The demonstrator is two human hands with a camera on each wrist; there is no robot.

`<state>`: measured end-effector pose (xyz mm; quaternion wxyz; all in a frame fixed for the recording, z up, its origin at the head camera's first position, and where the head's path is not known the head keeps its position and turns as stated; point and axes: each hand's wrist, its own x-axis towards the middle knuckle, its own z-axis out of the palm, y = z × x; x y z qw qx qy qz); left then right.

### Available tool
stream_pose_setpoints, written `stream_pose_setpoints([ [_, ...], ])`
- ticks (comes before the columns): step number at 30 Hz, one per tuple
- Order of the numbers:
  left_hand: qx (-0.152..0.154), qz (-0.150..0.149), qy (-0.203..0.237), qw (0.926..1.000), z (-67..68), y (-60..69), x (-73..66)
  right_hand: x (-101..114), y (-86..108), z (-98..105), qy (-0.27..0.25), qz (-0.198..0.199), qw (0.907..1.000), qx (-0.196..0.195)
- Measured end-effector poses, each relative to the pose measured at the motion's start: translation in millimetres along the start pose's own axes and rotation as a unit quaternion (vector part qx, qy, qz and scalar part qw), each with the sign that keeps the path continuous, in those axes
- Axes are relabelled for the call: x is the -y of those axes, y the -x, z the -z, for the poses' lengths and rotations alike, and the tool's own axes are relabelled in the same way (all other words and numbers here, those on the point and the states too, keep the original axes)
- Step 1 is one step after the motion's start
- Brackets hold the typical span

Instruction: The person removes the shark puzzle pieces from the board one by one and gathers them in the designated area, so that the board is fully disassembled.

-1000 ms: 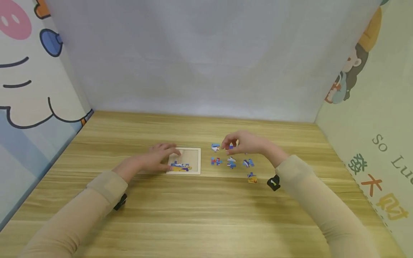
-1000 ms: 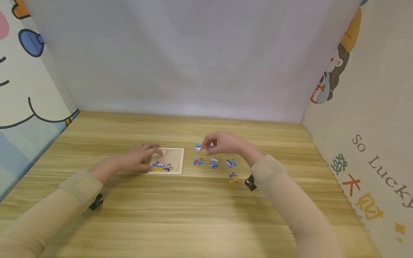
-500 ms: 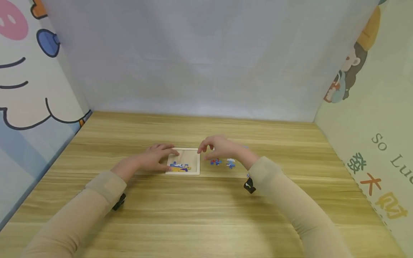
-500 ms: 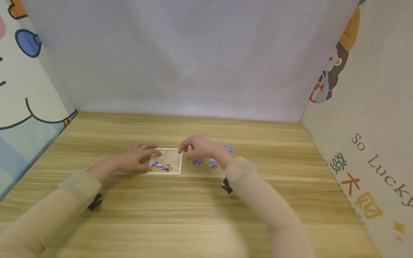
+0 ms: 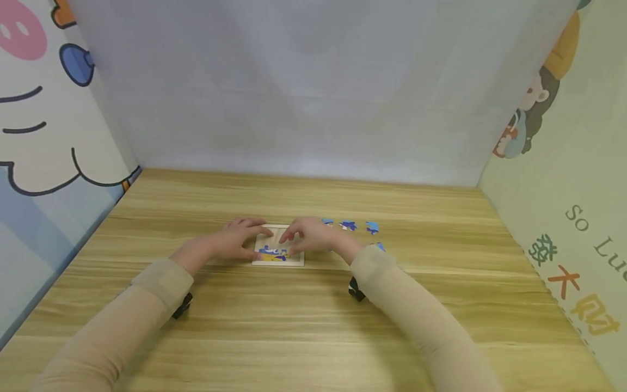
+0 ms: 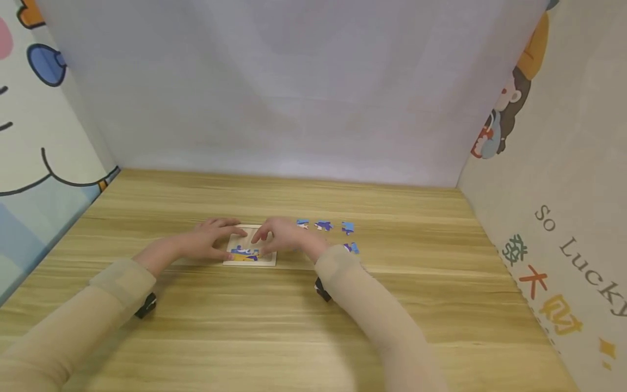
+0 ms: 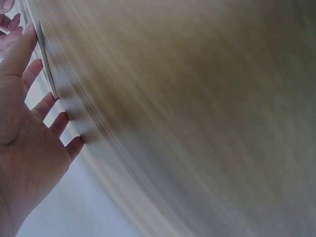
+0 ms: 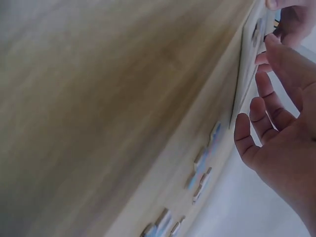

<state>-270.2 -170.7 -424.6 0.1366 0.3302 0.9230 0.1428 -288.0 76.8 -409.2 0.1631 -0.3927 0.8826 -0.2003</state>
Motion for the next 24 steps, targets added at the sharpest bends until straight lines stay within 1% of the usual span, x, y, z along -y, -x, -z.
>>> stream_pose_setpoints([
  [7, -0.002, -0.002, -0.007, 1.0, -0.8, -2.5, 1.9, -2.0, -6.2, -5.6, 0.003, 0.006, 0.9999, 0.014],
  [13, -0.001, -0.003, 0.003, 1.0, -0.7, -2.5, 1.8, -1.2, -8.2, -8.0, -0.003, 0.007, 0.9997, 0.021],
  [19, -0.002, -0.003, 0.004, 1.0, -1.4, -1.4, 2.6, 1.8, -9.8, -9.5, -0.022, -0.007, 0.9994, 0.026],
  [24, -0.002, -0.002, 0.009, 1.0, -0.8, -0.3, 1.5, 2.2, -9.9, -10.0, -0.041, -0.008, 0.9988, 0.025],
])
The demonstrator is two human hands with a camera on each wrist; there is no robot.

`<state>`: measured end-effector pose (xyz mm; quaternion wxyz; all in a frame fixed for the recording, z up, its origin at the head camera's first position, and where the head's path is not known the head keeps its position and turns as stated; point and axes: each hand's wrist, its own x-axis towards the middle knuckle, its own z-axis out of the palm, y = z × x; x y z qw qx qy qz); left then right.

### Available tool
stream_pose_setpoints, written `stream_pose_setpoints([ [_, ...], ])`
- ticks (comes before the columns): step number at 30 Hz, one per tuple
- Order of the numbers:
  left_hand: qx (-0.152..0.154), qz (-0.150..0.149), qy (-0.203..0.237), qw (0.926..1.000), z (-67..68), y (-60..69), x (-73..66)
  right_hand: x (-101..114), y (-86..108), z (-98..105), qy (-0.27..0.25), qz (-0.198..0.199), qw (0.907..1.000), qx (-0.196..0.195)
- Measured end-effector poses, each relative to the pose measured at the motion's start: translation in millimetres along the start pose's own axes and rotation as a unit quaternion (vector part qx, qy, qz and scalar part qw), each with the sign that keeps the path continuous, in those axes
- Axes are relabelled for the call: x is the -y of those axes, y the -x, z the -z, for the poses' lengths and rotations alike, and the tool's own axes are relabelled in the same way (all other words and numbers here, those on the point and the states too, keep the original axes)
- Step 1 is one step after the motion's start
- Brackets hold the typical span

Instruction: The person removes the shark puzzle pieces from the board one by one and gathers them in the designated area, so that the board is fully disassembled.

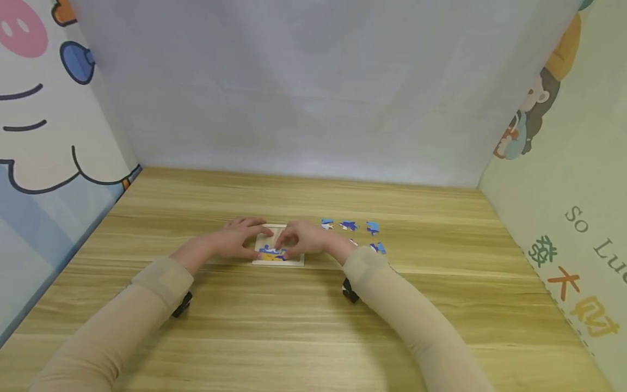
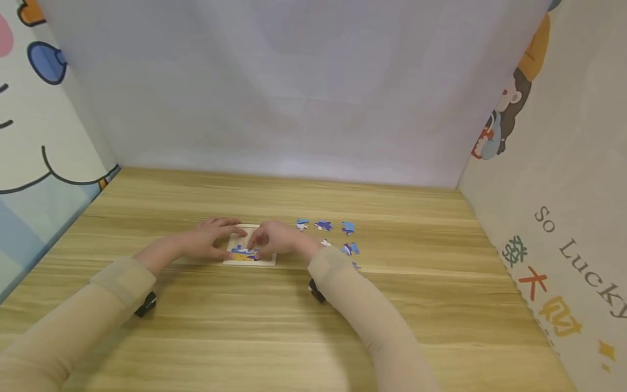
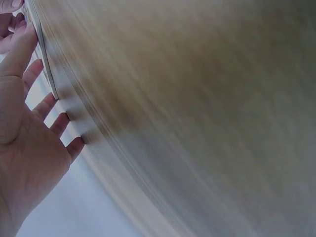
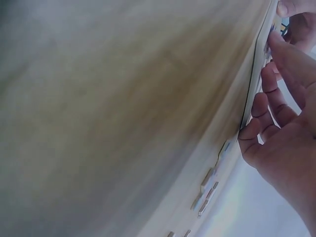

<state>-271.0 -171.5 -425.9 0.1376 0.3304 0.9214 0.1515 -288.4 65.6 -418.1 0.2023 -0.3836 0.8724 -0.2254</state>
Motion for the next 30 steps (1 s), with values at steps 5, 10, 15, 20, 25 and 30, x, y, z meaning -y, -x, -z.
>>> stream_pose_setpoints([
  [5, 0.002, 0.003, 0.0, 1.0, 0.3, -0.1, -0.5, 0, 0.0, 0, -0.038, 0.003, 0.9993, 0.001],
  [10, 0.005, 0.004, -0.001, 1.0, 0.1, -0.5, 0.2, -1, -1.0, -1, -0.07, 0.004, 0.9975, 0.004],
  [15, 0.004, 0.004, -0.003, 1.0, -0.5, -1.3, 1.3, -1, 0.4, 0, -0.099, -0.003, 0.9951, 0.004],
  [20, 0.003, 0.004, -0.01, 0.9999, 0.0, -2.5, 1.2, 0, 6.5, 6, -0.112, -0.016, 0.9935, 0.0],
  [25, 0.004, 0.004, -0.017, 0.9998, 0.6, -2.8, 0.9, 1, 15.7, 17, -0.122, -0.016, 0.9924, 0.001],
  [30, 0.003, 0.005, -0.015, 0.9999, 0.9, -2.4, -1.2, 1, 27.4, 30, -0.113, -0.015, 0.9935, 0.005],
])
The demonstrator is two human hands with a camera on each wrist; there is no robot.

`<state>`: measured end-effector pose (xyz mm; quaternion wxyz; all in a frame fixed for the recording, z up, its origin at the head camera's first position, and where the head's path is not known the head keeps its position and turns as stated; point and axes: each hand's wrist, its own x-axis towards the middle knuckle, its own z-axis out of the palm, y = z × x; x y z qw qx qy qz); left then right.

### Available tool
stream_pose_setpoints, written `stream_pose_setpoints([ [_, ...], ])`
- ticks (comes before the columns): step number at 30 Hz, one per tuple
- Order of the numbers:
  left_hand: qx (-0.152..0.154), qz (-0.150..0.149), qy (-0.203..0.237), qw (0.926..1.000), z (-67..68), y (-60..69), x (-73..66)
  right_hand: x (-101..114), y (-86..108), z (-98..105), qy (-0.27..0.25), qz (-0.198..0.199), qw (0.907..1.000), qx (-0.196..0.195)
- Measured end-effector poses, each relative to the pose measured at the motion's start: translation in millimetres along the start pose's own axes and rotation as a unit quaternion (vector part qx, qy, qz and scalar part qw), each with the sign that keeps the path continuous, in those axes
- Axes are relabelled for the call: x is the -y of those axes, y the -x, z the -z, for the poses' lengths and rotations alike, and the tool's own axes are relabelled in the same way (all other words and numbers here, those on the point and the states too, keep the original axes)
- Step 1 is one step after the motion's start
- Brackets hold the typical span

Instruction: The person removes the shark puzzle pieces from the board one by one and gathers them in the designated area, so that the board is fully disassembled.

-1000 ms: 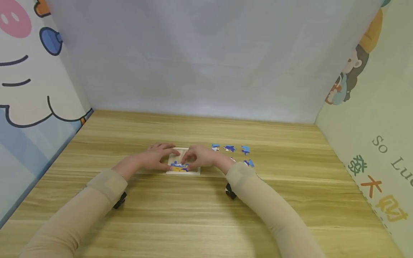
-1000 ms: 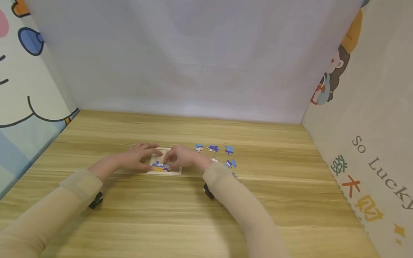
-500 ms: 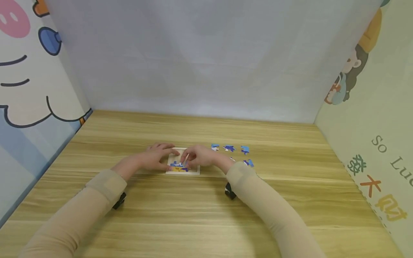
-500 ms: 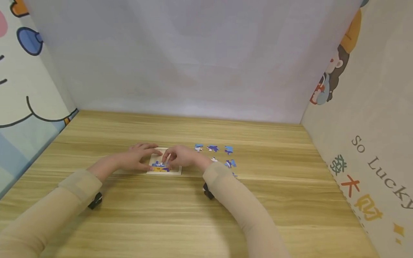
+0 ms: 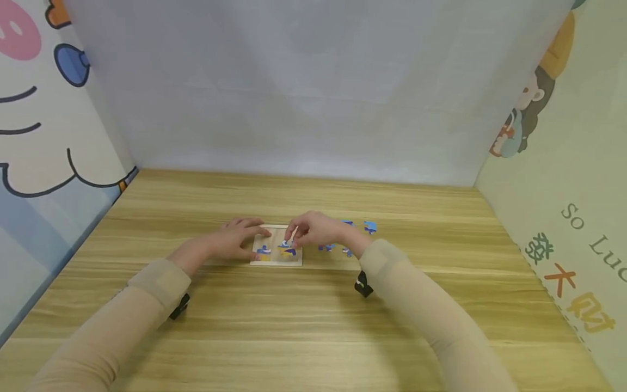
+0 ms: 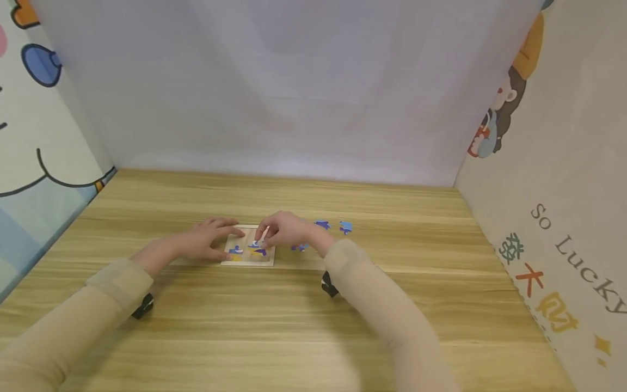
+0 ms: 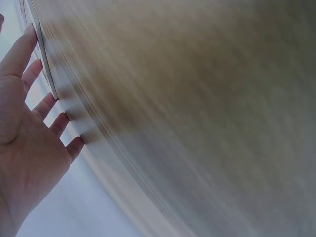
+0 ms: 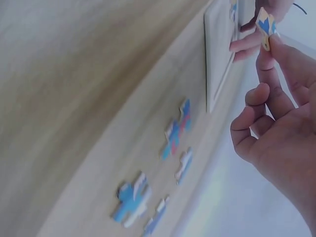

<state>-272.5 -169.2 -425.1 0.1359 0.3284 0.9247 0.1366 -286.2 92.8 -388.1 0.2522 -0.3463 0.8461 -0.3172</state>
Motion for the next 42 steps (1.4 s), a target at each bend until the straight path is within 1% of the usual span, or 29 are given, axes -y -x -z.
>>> stream_pose_setpoints([
  [3, -0.002, 0.0, 0.0, 1.0, -0.4, 1.1, -0.9, 2, 7.8, 6, 0.011, -0.004, 0.9999, -0.002],
  [6, -0.004, 0.0, 0.001, 1.0, 0.0, 2.2, -1.8, 2, 16.9, 12, 0.018, 0.002, 0.9998, -0.007],
  [10, -0.007, -0.004, 0.001, 1.0, 0.7, 3.8, -2.9, 4, 32.0, 19, 0.008, 0.016, 0.9998, -0.004],
  [15, -0.006, -0.01, 0.001, 0.9999, 0.8, 4.6, -2.8, 3, 50.5, 23, 0.009, 0.01, 0.9999, 0.002],
  [19, -0.004, -0.012, 0.006, 0.9999, 0.8, 4.5, -1.9, -2, 63.8, 25, 0.01, 0.003, 0.9999, -0.007],
  [21, -0.002, -0.01, 0.009, 0.9999, 0.8, 4.4, -1.7, -5, 70.1, 26, 0.018, 0.001, 0.9997, -0.014],
  [27, -0.002, -0.008, 0.005, 1.0, -0.1, 3.5, -2.1, -14, 88.9, 28, 0.036, -0.007, 0.9991, -0.02],
  [34, -0.011, -0.011, 0.006, 0.9999, -0.9, 3.9, -0.9, -26, 103.1, 28, 0.068, -0.013, 0.9973, -0.026],
  [38, -0.011, -0.011, 0.005, 0.9999, -0.7, 4.4, -1.7, -38, 109.3, 23, 0.056, -0.022, 0.9979, -0.023],
  [42, -0.006, -0.012, 0.006, 0.9999, -1.4, 4.5, -1.2, -49, 113.6, 16, 0.033, -0.043, 0.9983, -0.019],
])
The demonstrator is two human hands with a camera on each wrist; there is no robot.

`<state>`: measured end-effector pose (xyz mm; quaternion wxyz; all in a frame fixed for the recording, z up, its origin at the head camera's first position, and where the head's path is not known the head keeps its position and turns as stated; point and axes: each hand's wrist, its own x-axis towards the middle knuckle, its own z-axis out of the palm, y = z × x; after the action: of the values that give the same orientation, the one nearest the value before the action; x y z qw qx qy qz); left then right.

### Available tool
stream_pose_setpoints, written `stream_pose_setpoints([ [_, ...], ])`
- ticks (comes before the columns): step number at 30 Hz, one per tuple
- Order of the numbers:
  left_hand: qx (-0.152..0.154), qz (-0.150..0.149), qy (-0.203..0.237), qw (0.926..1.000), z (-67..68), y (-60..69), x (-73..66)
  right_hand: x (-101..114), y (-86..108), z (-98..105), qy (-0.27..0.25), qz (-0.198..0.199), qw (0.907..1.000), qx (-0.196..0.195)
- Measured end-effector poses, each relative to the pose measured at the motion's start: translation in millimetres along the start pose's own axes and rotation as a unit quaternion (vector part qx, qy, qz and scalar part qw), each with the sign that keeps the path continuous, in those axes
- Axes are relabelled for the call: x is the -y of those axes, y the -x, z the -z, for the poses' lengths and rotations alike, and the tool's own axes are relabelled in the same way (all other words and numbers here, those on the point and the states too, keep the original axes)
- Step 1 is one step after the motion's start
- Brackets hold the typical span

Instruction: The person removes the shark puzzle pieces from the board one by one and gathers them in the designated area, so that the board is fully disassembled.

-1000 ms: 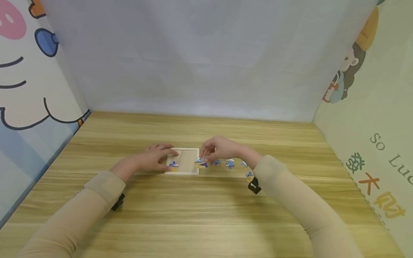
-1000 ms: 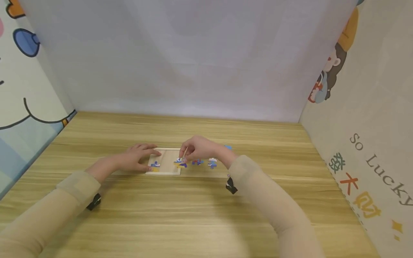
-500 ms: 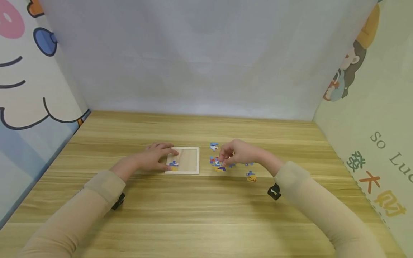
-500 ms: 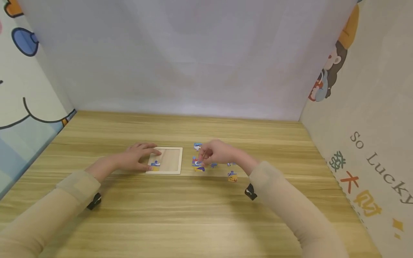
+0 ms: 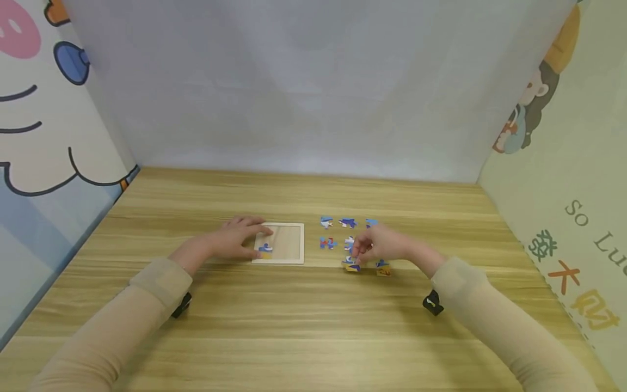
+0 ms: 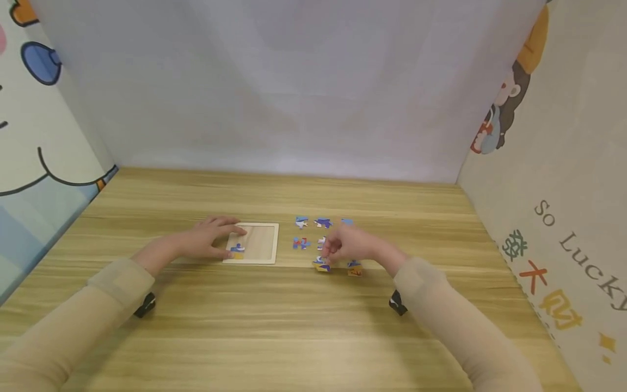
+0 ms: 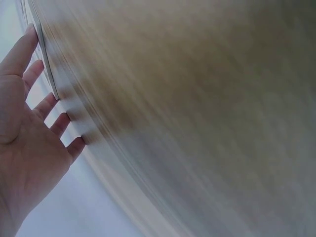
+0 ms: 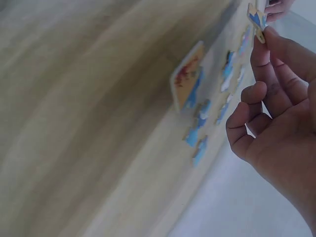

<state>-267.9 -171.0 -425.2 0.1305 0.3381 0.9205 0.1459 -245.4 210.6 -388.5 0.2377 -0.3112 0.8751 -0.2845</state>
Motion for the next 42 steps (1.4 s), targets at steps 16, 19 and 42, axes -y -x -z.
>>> stream_pose_setpoints([
  [16, -0.002, -0.006, 0.0, 1.0, -0.3, 0.1, 1.4, -21, -3.7, -11, -0.019, 0.004, 0.9998, 0.008],
  [19, -0.005, -0.006, 0.0, 1.0, -1.1, -0.3, 1.8, -22, -3.8, -10, -0.016, 0.008, 0.9998, 0.007],
  [42, -0.009, -0.01, -0.003, 0.9999, -0.8, -0.2, 3.2, 2, -6.2, 6, 0.051, 0.022, 0.9983, -0.018],
])
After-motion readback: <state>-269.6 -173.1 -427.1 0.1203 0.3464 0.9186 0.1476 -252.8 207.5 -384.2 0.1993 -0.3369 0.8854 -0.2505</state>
